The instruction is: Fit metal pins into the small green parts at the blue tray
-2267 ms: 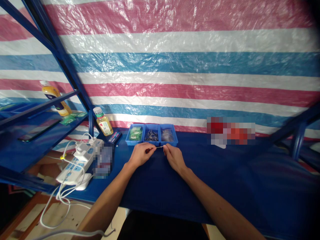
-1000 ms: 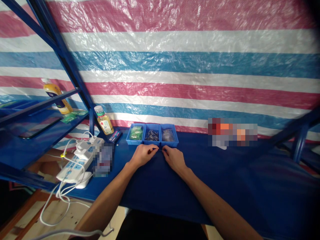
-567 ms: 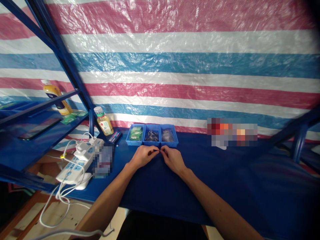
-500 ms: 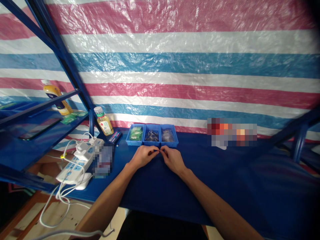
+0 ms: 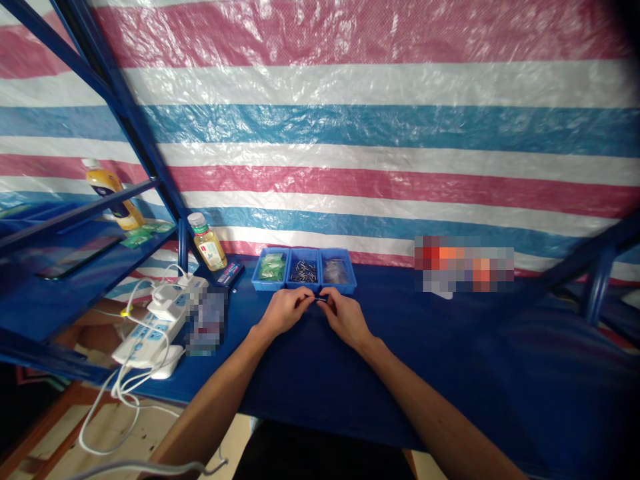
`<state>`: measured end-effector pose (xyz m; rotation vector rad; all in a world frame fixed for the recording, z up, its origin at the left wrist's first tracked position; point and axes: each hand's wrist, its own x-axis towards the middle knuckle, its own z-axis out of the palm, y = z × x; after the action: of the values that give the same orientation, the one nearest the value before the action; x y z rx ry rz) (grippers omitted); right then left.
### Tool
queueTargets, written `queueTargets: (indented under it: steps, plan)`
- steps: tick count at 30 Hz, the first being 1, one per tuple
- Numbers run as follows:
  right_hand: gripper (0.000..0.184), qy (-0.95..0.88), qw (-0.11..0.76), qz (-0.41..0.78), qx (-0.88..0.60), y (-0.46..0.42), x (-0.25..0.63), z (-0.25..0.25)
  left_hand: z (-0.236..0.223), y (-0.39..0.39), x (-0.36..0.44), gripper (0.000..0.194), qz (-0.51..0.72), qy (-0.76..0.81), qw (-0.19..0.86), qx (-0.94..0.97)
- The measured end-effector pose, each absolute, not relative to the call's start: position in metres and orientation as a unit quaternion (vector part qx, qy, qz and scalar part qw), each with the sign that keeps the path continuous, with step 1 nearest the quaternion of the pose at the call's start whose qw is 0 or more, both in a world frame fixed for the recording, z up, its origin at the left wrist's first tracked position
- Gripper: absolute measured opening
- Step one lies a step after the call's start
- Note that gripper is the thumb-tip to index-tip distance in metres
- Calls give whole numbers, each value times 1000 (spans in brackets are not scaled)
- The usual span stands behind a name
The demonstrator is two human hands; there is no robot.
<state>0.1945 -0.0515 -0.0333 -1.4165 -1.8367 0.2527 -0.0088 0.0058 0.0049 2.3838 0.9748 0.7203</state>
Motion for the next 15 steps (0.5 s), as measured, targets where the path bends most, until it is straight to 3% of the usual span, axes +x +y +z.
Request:
queueTargets:
  steps: [15]
  plan:
    - [14, -745, 413, 96, -514, -55, 193, -25, 9, 2, -8, 24, 235, 315, 242, 887]
